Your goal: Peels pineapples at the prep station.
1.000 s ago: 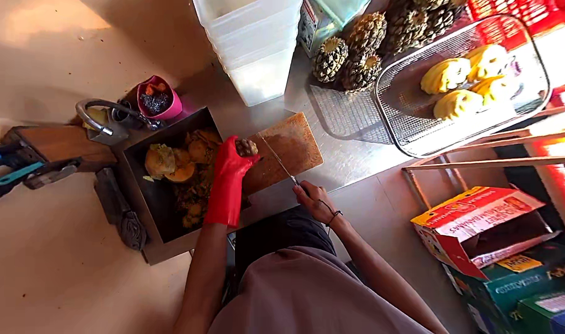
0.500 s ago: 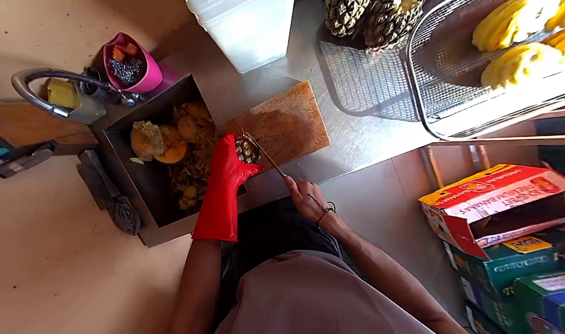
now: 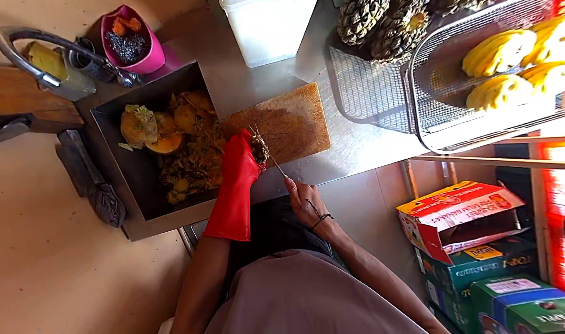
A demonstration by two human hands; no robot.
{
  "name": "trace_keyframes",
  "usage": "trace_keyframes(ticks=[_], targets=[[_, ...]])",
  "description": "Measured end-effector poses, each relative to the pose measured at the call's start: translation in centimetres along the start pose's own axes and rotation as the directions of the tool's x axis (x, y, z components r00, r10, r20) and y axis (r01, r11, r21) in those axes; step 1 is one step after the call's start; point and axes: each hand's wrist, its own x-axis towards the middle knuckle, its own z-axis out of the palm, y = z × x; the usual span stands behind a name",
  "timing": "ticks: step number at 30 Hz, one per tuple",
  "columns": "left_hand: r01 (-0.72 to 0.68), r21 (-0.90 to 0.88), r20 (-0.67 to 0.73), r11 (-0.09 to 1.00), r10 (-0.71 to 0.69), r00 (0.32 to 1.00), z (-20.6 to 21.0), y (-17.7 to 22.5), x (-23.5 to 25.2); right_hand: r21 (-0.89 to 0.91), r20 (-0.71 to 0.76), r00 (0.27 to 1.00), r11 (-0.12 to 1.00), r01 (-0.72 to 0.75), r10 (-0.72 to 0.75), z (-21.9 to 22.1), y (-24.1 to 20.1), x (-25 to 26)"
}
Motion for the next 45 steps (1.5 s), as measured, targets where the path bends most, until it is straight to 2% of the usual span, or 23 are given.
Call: trace_keyframes(ticks=[5,13,19,24,28,33,38,42,45], targets=[[-0.009,0.017,-0.050,1.000,0.009,0.999,0.7,0.4,0.1,-0.032,-0.016,0.998,0.998,-0.056,0.056,0.5,-0.3,0.2],[0.003,-0.039,-0.127,0.999,-0.008,0.992,1.6,0.5,-0.2,-0.054,-0.046,0.997,0.997,-0.060,0.057,0.6,-0.3,0.6],[0.009,0.006,-0.122,1.000,-0.009,0.993,2.0,0.5,0.3,-0.029,-0.083,0.996,0.999,-0.021,0.019,0.6,-1.5,1.4],[-0.019,-0.078,-0.134,0.997,0.008,0.991,2.0,0.2,0.0,-0.067,-0.015,0.995,0.993,-0.098,0.097,0.4,-0.7,1.0],[-0.043,-0.076,-0.169,0.996,0.030,0.985,2.5,0.0,-0.1,0.012,-0.033,0.998,0.999,-0.045,0.046,0.2,-1.1,0.7],[-0.082,-0.128,-0.217,0.988,0.052,0.975,2.4,0.0,-0.4,-0.089,0.010,0.990,0.986,-0.140,0.141,0.3,-0.6,1.1],[-0.044,-0.093,-0.189,0.995,0.026,0.982,3.0,-0.1,-0.6,-0.011,-0.005,0.997,0.997,-0.072,0.072,0.4,-0.6,1.0],[-0.073,-0.091,-0.225,0.993,0.051,0.973,2.7,0.1,-0.5,-0.067,0.059,0.987,0.987,-0.145,0.149,-0.1,0.3,0.9],[-0.054,-0.082,-0.230,0.995,0.034,0.973,3.0,0.2,-0.2,0.028,0.021,0.996,0.996,-0.086,0.085,-0.4,-0.7,1.9]])
